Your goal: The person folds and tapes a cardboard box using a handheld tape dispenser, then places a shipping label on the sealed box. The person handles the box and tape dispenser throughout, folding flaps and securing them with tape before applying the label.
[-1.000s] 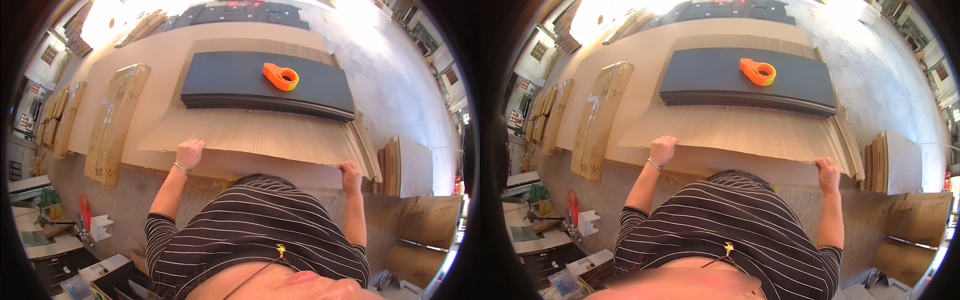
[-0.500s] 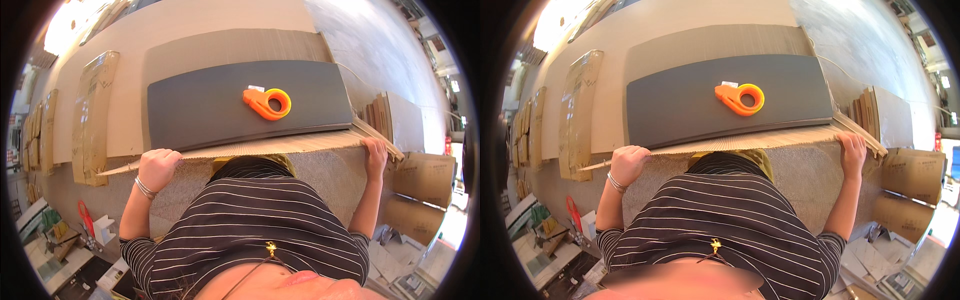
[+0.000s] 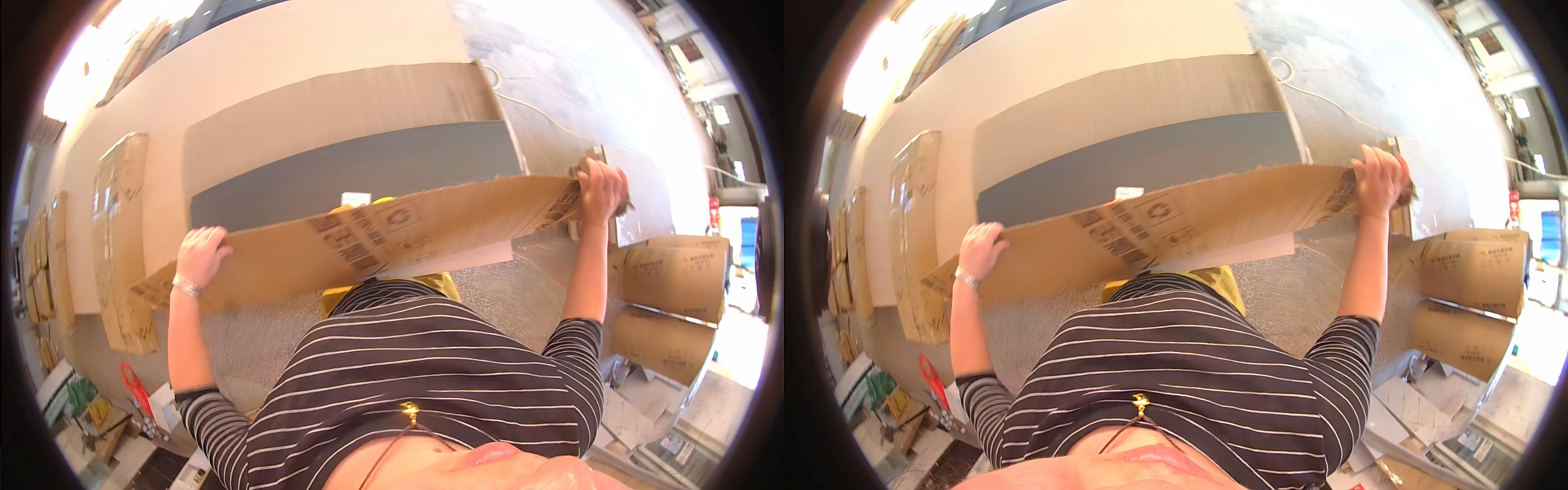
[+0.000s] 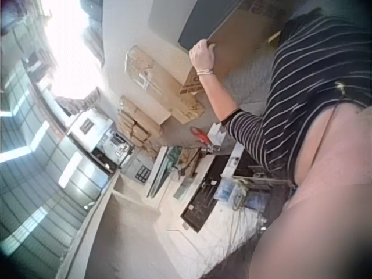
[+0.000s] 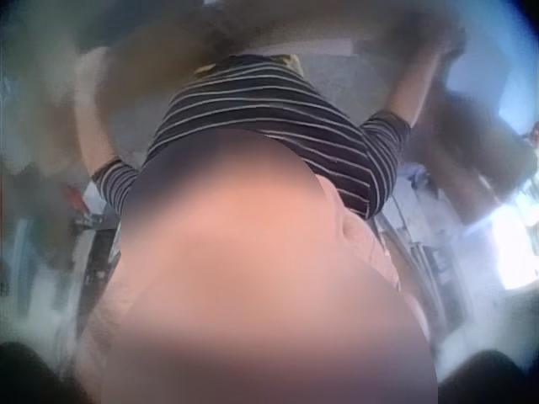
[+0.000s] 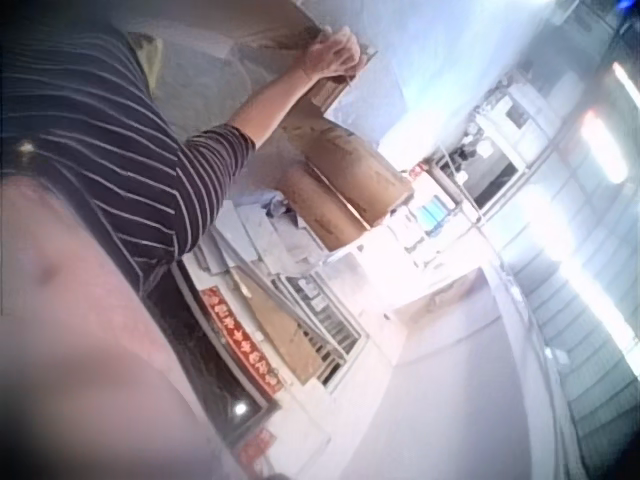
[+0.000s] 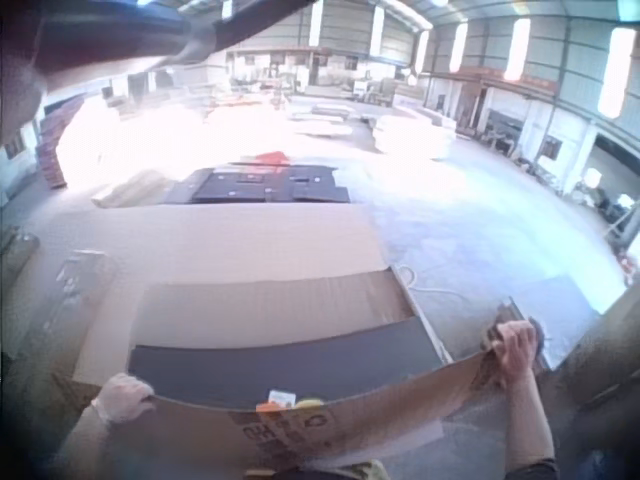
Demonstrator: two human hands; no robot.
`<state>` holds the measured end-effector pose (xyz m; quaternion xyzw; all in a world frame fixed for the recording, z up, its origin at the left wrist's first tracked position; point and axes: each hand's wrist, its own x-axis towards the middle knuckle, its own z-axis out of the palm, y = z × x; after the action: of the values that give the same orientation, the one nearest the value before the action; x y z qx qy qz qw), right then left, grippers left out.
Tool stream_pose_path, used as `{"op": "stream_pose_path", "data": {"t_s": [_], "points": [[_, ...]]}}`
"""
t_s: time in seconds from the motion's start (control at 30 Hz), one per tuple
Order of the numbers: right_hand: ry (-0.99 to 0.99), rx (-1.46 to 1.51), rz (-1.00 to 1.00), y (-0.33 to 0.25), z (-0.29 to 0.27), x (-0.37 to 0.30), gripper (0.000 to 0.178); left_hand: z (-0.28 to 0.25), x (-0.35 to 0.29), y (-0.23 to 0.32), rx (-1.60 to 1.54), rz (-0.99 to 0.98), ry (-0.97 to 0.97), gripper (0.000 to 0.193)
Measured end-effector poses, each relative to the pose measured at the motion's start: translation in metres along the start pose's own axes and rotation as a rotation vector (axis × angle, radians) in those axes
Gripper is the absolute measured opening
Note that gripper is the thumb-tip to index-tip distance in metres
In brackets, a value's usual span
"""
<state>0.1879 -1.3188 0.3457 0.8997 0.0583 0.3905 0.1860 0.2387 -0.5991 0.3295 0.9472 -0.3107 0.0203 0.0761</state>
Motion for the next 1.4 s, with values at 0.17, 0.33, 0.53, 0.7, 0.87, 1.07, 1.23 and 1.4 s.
{"op": "stream_pose_path", "data": {"t_s": [0.17, 0.33, 0.53, 0.7, 0.87, 1.07, 1.23, 1.4], "points": [[0.351, 0.395, 0.791, 0.026, -0.016, -0.100, 0.065, -0.004, -0.012, 0.002, 0.049, -0.058, -0.054, 0.028], [0.501, 1.085, 1.309, -0.004, 0.058, -0.176, 0.058, -0.011, -0.037, 0.014, 0.092, -0.249, -0.097, 0.030], [-0.024, 0.211, 1.111, 0.090, 0.190, -0.237, 0.038, -0.017, -0.051, 0.025, 0.220, -0.312, -0.063, 0.030], [-0.259, 0.567, 1.563, 0.202, 0.229, -0.217, 0.051, -0.021, -0.053, 0.036, 0.254, -0.400, -0.114, 0.030], [-0.845, 0.678, 0.699, 0.215, 0.179, -0.015, 0.059, -0.015, -0.062, 0.057, 0.269, -0.434, 0.007, 0.044], [-0.872, 0.639, -0.575, -0.056, 0.055, 0.155, 0.053, 0.047, -0.071, 0.122, 0.404, -0.681, 0.568, 0.063], [-1.384, 0.825, -1.336, -0.288, -0.013, 0.137, 0.045, 0.114, -0.064, 0.212, 0.152, -0.563, 0.808, 0.059], [-1.463, 0.661, -1.290, -0.349, -0.014, 0.101, 0.032, 0.134, -0.054, 0.240, -0.827, -0.178, 0.420, 0.050]]}}
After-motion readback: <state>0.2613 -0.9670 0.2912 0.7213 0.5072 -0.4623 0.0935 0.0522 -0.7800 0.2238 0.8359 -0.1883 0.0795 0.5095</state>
